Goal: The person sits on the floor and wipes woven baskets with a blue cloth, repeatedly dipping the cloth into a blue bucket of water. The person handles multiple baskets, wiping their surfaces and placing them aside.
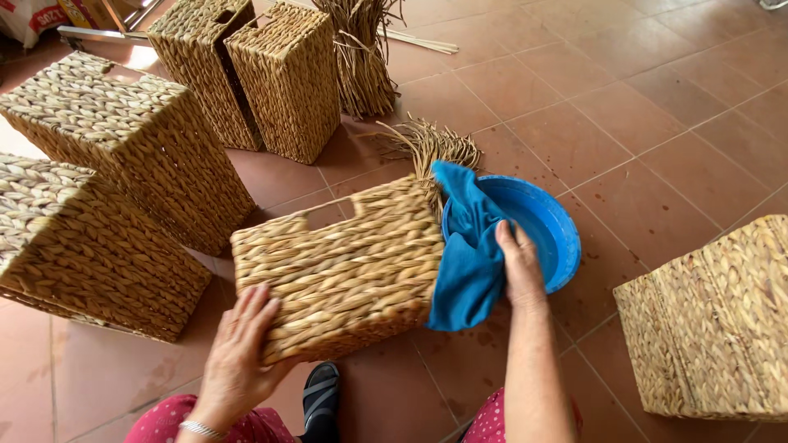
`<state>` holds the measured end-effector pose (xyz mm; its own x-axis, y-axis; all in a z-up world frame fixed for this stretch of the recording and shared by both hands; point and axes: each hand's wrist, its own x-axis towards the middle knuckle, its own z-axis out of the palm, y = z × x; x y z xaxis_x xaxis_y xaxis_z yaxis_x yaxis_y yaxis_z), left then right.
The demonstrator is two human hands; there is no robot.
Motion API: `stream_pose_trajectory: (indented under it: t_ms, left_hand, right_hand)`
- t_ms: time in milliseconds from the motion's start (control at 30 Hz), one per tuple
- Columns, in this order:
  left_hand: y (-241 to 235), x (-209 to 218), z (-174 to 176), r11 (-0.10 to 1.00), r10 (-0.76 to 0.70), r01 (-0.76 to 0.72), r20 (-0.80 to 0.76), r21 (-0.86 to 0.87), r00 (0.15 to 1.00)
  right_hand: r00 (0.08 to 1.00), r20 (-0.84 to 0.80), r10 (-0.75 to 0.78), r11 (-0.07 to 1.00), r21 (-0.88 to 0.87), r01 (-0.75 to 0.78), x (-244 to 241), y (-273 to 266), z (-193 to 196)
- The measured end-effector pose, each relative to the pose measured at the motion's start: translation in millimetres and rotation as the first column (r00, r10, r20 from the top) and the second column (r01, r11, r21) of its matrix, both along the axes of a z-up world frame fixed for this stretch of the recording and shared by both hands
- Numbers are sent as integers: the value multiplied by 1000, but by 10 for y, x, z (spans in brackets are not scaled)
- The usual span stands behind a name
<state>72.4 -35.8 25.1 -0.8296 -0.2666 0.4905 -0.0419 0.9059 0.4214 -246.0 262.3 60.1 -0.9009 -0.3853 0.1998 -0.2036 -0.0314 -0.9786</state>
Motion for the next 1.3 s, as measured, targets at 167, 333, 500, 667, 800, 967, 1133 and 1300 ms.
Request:
stream_pose_trajectory:
  t_ms: [167,333,500,667,800,967,1133,1300]
  left_hand:
    - [-530,199,207,982,90,-149,402,117,911]
    - [-498,-46,293,954,143,-190,205,233,968]
    - [-696,20,467,937,300,-308,75,166,951]
    - [-756,280,414,829,300,-273,25,488,954]
    - [-739,437,446,758,281,-209,-21,618,959]
    - [-636,411,335,647,209,-72,-86,759,974]
    - [-660,88,-157,470,137,-20,-51,883,989]
    - [-434,-417,-905,264,64,-102,88,959,994]
  right_hand:
    - [985,-78,157,939,319,-125,638,-607,-541]
    - [847,-360,392,909,293,-296,1450,-1217,-869]
    - [923,-360,134,935,354,2,1294,-1209,-1667]
    - [947,314,-70,993,110,36,595,-772,-2640]
    - [708,702,81,980,-187,74,593,-597,-2981]
    - [776,614,-147,962,-95,258,650,-330,-2698]
    - [806,248,-537,826,350,442,661,436,-1904]
    - [745,21,-667,643,521,561,978,1206,-1274]
